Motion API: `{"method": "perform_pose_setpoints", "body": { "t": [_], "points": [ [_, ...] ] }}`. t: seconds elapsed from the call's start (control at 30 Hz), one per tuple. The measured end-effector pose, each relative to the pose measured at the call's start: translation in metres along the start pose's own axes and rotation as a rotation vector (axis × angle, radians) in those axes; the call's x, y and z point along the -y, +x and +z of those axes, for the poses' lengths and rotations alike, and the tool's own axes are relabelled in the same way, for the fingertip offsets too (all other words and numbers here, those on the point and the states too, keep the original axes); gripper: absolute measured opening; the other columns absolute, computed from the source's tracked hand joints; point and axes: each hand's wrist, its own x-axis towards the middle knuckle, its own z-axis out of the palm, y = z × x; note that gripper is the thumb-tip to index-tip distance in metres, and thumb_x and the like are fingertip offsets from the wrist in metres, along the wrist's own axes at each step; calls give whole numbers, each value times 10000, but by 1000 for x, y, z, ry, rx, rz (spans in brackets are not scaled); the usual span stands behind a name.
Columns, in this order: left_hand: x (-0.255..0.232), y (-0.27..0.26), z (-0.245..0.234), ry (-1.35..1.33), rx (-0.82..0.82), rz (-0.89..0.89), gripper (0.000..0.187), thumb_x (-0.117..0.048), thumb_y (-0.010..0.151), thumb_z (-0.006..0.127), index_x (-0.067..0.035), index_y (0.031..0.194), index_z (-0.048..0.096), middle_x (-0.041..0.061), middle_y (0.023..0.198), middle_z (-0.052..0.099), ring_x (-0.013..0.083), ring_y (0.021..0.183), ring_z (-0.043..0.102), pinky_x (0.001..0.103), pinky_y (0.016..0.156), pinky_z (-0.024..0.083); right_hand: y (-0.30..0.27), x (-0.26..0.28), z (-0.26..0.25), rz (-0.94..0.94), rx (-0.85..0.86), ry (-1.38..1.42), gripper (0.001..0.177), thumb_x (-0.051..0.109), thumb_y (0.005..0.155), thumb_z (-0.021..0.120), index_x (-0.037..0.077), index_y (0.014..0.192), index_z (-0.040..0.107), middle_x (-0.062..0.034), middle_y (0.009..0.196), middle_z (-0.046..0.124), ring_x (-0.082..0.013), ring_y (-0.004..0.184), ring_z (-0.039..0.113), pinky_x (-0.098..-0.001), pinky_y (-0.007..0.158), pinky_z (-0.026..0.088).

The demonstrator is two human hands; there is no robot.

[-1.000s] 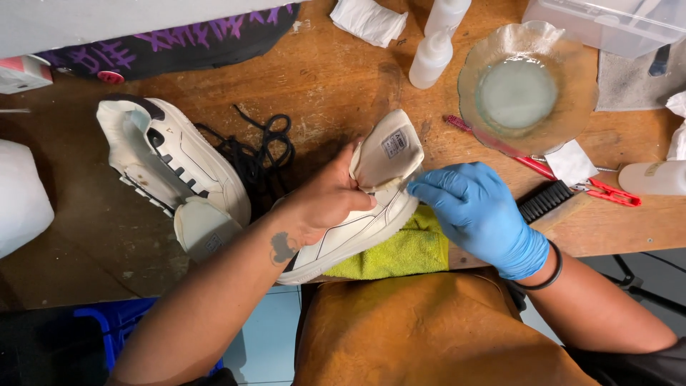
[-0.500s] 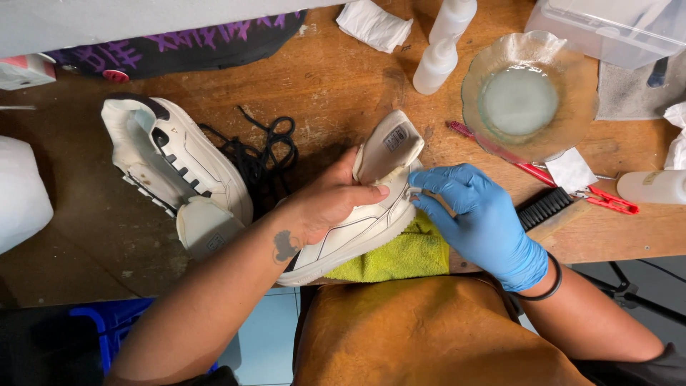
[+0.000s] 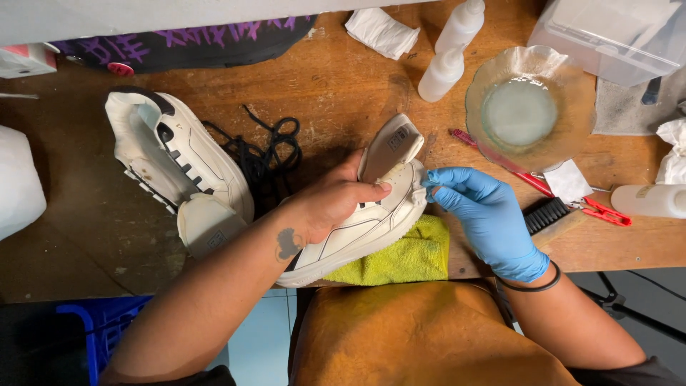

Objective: Cleaning the edges and seams of a white sneaker using a cleaning solution and a cotton swab to remove dirt or residue.

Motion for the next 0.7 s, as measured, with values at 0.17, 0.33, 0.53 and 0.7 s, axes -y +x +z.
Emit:
{"method": "perform_pose_setpoints", "body": {
  "t": [0.17,0.33,0.53,0.7],
  "points": [
    [-3,-1,0,-1,3,-3,588,-69,812,680,-147,1359,480,-5,1240,593,155,1184,493,348,1077,344,2,-14,-7,29,28,210,152,-20,863,658,-28,1014,672,-175,933,716,-209,829,684,-261,678,535],
    [-8,-3,3,27,-13,-13,640,-86,797,688,-143,1391,455,8,1290,572,174,1236,463,351,1100,313,1,-13,-9,14,61,257,140,-36,885,619,-56,1019,656,-187,926,696,-223,831,675,-277,685,547],
    [-7,-1,6,43,-12,-10,671,-109,792,687,-128,1414,435,22,1320,545,195,1266,441,378,1121,287,-11,9,3,-503,94,-520,235,97,767,800,86,994,741,-94,941,699,-223,790,678,-336,680,558],
    [-4,-1,5,59,-16,-18,629,-92,808,662,-148,1396,445,23,1278,567,196,1234,476,381,1102,326,-3,1,0,-844,-23,-964,84,170,847,792,161,926,764,-21,894,701,-250,799,690,-319,631,561]
  ]
}}
